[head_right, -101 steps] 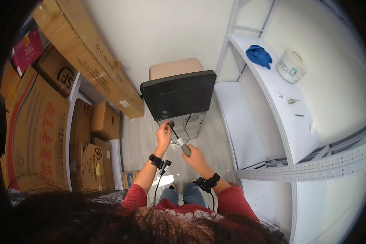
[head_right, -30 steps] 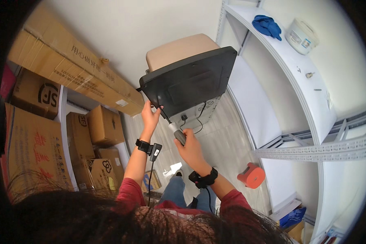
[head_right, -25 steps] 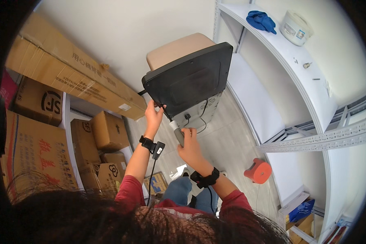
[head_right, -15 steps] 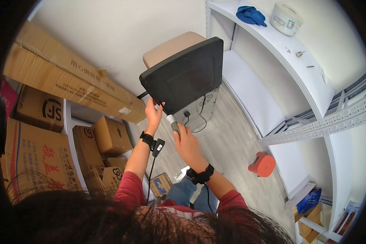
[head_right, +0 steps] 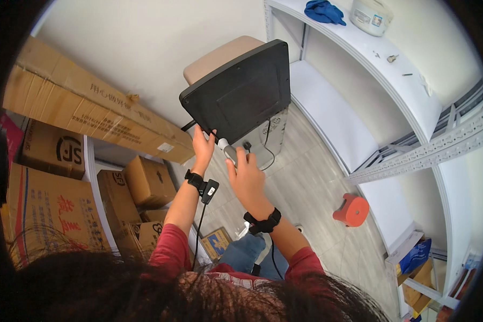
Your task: The person wipes a black rectangular panel with a blue cloth, then uses a screwdriver to fasten screws into the panel's back. The panel is placed on a beige box while the person works in a storage area with shelves and cardboard boxes.
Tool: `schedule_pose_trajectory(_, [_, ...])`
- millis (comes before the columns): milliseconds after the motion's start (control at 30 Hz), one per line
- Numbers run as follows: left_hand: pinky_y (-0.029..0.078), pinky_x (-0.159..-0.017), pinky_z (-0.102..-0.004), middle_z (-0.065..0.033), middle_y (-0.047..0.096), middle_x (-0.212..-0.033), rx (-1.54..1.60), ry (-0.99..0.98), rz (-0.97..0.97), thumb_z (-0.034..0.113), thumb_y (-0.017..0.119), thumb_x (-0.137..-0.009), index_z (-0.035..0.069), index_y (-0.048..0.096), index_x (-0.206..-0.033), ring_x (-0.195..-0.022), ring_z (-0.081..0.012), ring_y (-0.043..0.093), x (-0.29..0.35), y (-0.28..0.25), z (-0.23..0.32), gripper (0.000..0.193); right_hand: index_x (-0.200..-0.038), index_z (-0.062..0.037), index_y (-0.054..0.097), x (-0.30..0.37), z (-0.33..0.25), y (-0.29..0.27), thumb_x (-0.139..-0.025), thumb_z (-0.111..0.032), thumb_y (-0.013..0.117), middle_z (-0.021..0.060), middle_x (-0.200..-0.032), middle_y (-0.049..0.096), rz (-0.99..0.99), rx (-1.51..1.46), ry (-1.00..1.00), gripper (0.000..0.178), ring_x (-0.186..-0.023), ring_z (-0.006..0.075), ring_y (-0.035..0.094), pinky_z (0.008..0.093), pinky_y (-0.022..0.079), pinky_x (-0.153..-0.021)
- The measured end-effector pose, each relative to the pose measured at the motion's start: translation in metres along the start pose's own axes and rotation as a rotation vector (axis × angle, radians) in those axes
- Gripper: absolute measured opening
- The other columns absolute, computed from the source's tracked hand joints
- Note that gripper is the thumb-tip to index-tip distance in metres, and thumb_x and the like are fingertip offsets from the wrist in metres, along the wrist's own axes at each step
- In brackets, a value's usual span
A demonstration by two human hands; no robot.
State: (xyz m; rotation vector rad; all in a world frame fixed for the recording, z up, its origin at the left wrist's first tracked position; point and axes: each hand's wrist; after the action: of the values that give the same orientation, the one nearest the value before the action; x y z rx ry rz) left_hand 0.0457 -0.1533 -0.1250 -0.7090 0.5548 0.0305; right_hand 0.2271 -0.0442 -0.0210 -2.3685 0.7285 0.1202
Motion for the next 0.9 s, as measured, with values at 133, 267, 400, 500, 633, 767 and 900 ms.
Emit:
schedule_pose_trajectory(133, [0.046,-0.068,-0.0421,-0.0175,0.06,-0.092,0.065,-0.091,-0.059,0.012,0.072,-0.073,0.0,0.04,-0.106,-0.083,-0.0373,0.059,0.0,0.001,0.009,0.047,-0.11,-0.006,0.046,-0.003,0.011,-0.001,-0.078,-0.024,0.068,0.0148,-0.095,0.058,-0.079,0.075,-0.046,0.043,-0.069,0.0341,0.062,0.0393,0.049,-0.057])
schedule_pose_trajectory(267, [0.046,-0.066,-0.0435,-0.0193,0.059,-0.089,0.04,-0.148,-0.075,0.013,0.073,-0.072,0.0,0.038,-0.105,-0.08,-0.0384,0.059,-0.005,0.001,0.017,0.051,-0.102,-0.0038,0.048,-0.005,0.011,0.004,-0.077,-0.024,0.068,0.0171,-0.089,0.061,-0.072,0.004,0.041,0.038,-0.067,0.035,0.061,0.04,0.049,-0.057])
schedule_pose_trajectory(400, [0.045,-0.062,-0.045,-0.0221,0.057,-0.084,0.01,-0.117,-0.068,0.015,0.073,-0.072,-0.001,0.037,-0.099,-0.076,-0.0418,0.057,-0.006,0.0,0.016,0.048,-0.099,-0.0022,0.05,-0.009,0.008,0.006,-0.076,-0.026,0.07,0.0174,-0.092,0.06,-0.07,0.063,0.139,0.038,-0.067,0.0345,0.061,0.0397,0.048,-0.056])
schedule_pose_trajectory(500, [0.045,-0.061,-0.046,-0.0239,0.056,-0.081,-0.003,-0.111,-0.046,0.016,0.073,-0.073,-0.001,0.037,-0.097,-0.074,-0.0438,0.056,-0.004,0.002,0.012,0.046,-0.102,-0.0017,0.051,-0.01,0.008,0.005,-0.075,-0.025,0.071,0.0167,-0.102,0.054,0.032,0.013,0.104,0.042,-0.071,0.0333,0.06,0.0389,0.048,-0.057])
schedule_pose_trajectory(633, [0.045,-0.061,-0.0465,-0.0251,0.056,-0.08,-0.019,-0.131,-0.061,0.016,0.072,-0.075,-0.001,0.037,-0.098,-0.074,-0.0448,0.056,-0.001,0.004,0.011,0.046,-0.11,-0.0031,0.05,-0.004,0.012,-0.004,-0.075,-0.02,0.07,0.0144,-0.112,0.045,0.0,-0.107,0.034,0.044,-0.079,0.0315,0.059,0.0366,0.049,-0.06])
schedule_pose_trajectory(767, [0.045,-0.061,-0.0465,-0.0258,0.057,-0.08,-0.022,-0.119,-0.057,0.016,0.071,-0.075,-0.002,0.036,-0.1,-0.073,-0.0455,0.056,0.001,0.003,0.012,0.046,-0.116,-0.007,0.05,0.007,0.02,-0.002,-0.078,-0.015,0.067,0.014,-0.106,0.049,0.024,-0.136,-0.09,0.042,-0.08,0.0285,0.06,0.0346,0.049,-0.063])
schedule_pose_trajectory(900, [0.045,-0.061,-0.0467,-0.0258,0.057,-0.08,-0.021,-0.074,-0.034,0.016,0.071,-0.076,-0.002,0.036,-0.1,-0.073,-0.0455,0.056,0.002,0.003,0.014,0.046,-0.119,-0.0087,0.051,0.008,0.017,0.0,-0.083,-0.014,0.062,0.0131,-0.098,0.053,0.08,-0.021,-0.103,0.038,-0.073,0.0275,0.06,0.0356,0.049,-0.059])
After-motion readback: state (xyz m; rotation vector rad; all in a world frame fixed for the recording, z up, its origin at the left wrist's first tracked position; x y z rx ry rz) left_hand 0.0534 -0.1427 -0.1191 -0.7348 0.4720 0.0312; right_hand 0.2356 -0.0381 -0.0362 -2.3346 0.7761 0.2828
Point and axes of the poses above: each hand's wrist, its own x-axis away from the middle knuckle, its own y-axis out of the palm, z = x × y
